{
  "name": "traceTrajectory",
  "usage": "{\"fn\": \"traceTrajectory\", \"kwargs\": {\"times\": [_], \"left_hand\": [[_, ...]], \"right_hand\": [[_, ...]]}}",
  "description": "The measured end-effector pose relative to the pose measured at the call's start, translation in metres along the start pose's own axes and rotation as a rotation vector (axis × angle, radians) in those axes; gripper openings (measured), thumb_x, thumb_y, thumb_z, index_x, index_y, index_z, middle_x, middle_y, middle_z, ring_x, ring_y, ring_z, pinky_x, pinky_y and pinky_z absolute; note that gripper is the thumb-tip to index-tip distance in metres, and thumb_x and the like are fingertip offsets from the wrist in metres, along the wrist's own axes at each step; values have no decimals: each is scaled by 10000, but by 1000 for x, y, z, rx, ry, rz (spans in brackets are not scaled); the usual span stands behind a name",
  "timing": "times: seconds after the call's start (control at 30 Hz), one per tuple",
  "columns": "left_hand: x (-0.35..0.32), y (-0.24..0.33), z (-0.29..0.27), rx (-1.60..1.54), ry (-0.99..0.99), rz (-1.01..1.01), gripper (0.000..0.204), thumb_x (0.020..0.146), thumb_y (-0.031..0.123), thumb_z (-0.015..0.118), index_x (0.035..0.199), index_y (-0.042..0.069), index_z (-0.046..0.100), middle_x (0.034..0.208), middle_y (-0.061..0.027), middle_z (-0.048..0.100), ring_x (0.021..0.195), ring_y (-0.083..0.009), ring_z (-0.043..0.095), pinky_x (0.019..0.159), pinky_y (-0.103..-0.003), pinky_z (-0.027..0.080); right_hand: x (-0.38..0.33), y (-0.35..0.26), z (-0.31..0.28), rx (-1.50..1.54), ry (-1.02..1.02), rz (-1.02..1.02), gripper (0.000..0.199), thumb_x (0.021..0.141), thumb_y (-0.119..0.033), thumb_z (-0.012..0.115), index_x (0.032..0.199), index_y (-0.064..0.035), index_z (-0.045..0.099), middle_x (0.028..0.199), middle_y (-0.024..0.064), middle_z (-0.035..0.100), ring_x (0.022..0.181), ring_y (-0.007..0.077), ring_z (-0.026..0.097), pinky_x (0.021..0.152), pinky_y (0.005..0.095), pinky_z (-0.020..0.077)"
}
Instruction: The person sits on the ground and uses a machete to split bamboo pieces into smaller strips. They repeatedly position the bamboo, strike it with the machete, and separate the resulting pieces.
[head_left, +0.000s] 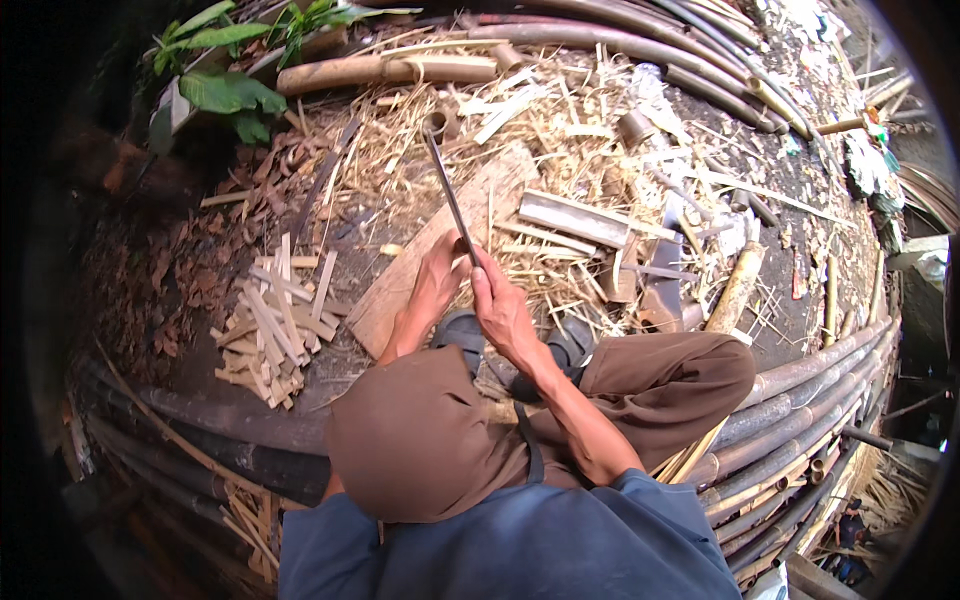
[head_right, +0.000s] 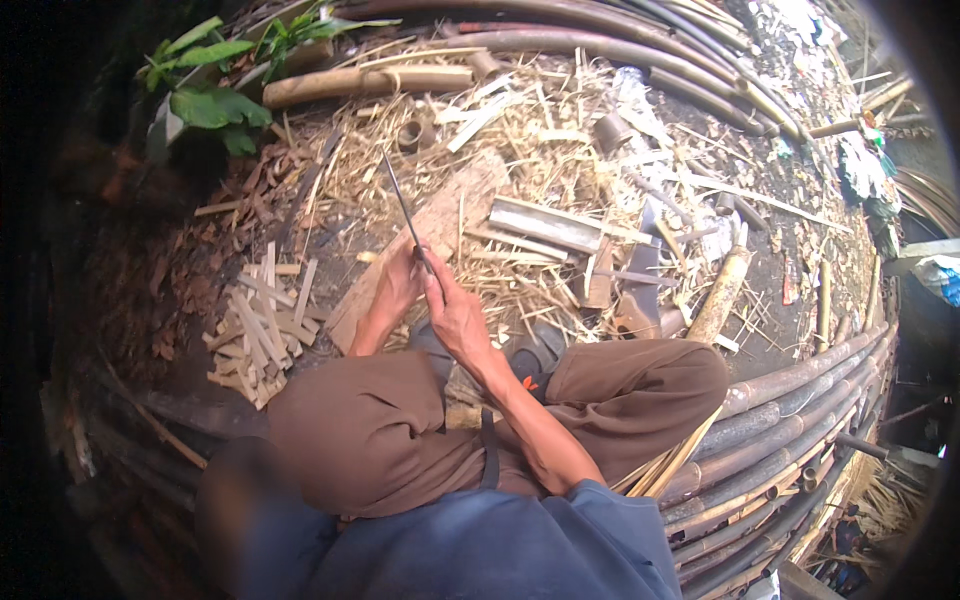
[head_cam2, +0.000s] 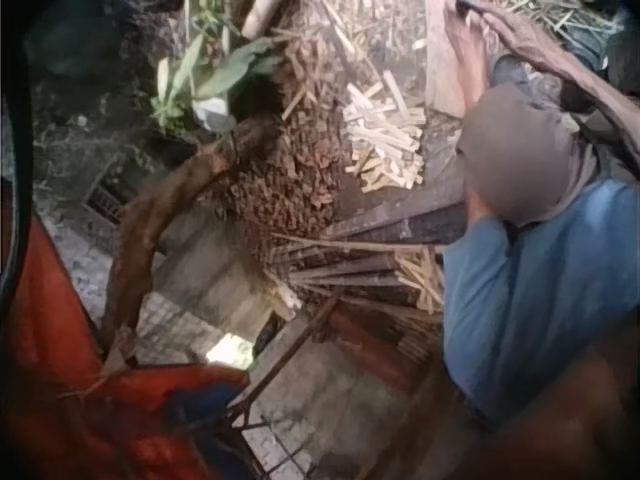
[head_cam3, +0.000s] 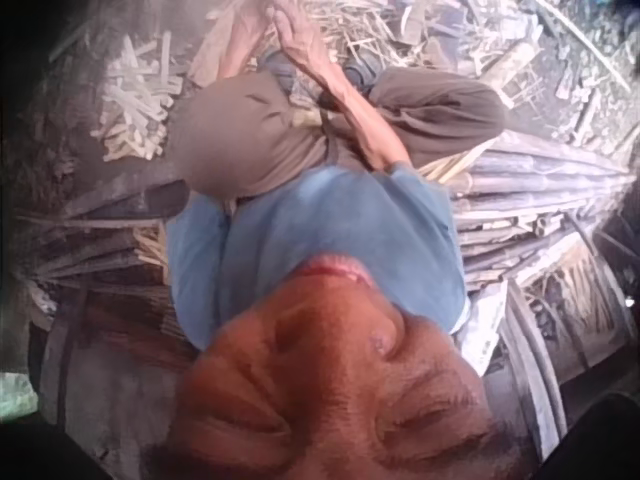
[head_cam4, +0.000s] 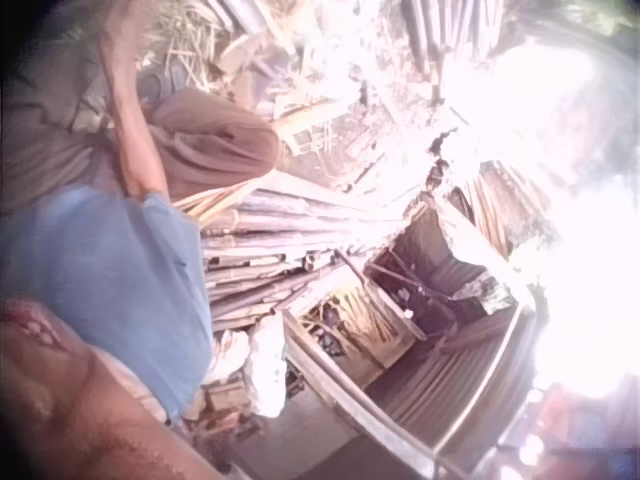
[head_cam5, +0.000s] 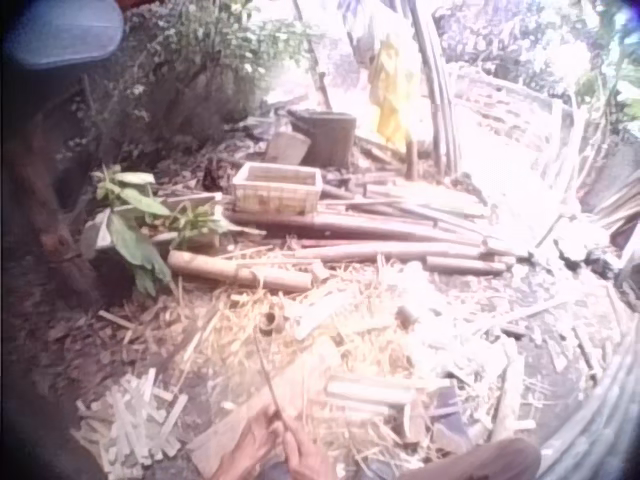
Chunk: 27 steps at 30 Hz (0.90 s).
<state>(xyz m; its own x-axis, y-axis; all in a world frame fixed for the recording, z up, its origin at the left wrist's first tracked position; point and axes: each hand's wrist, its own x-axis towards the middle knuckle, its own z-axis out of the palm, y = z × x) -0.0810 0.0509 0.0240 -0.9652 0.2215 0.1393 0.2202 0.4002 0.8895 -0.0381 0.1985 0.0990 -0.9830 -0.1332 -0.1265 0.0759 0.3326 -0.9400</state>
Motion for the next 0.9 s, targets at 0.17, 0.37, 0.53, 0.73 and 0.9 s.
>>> {"fn": "traceTrajectory", "kwargs": {"times": [0.17,0.37,0.53,0.73,0.9], "left_hand": [[-46,-29,4,130,225,-120,717,841,126,685,1415,-35,286,1339,-254,444,1275,-395,427,1048,-427,363],[-98,-18,-23,87,217,-424,567,884,110,605,1380,-31,370,1310,-248,496,1209,-363,496,1024,-417,387],[-134,-26,-30,-18,258,-535,512,903,128,593,1353,-30,410,1229,-231,555,1163,-311,546,992,-416,419],[-82,-2,-18,-179,449,-291,519,913,198,624,1349,-14,438,1180,-201,562,1152,-266,530,964,-407,437],[20,38,-28,310,284,65,537,792,190,754,1254,20,539,994,-113,573,949,-246,584,827,-368,487]], "right_hand": [[8,-18,-14,3,3,-56,433,1002,-268,437,1412,-131,432,726,236,615,688,378,653,647,418,495],[19,26,5,-87,-30,24,507,1019,-299,418,1440,-21,363,637,141,522,604,217,525,619,361,452],[12,-32,-11,15,-98,46,574,1008,-348,414,1462,-15,300,589,220,504,553,298,557,591,415,436],[29,63,21,-128,-115,113,567,1010,-344,410,1434,24,333,1122,353,592,1069,460,594,919,444,460],[34,66,16,-83,-91,-92,744,939,-449,523,1448,39,288,1132,347,594,1071,453,595,905,468,453]]}}
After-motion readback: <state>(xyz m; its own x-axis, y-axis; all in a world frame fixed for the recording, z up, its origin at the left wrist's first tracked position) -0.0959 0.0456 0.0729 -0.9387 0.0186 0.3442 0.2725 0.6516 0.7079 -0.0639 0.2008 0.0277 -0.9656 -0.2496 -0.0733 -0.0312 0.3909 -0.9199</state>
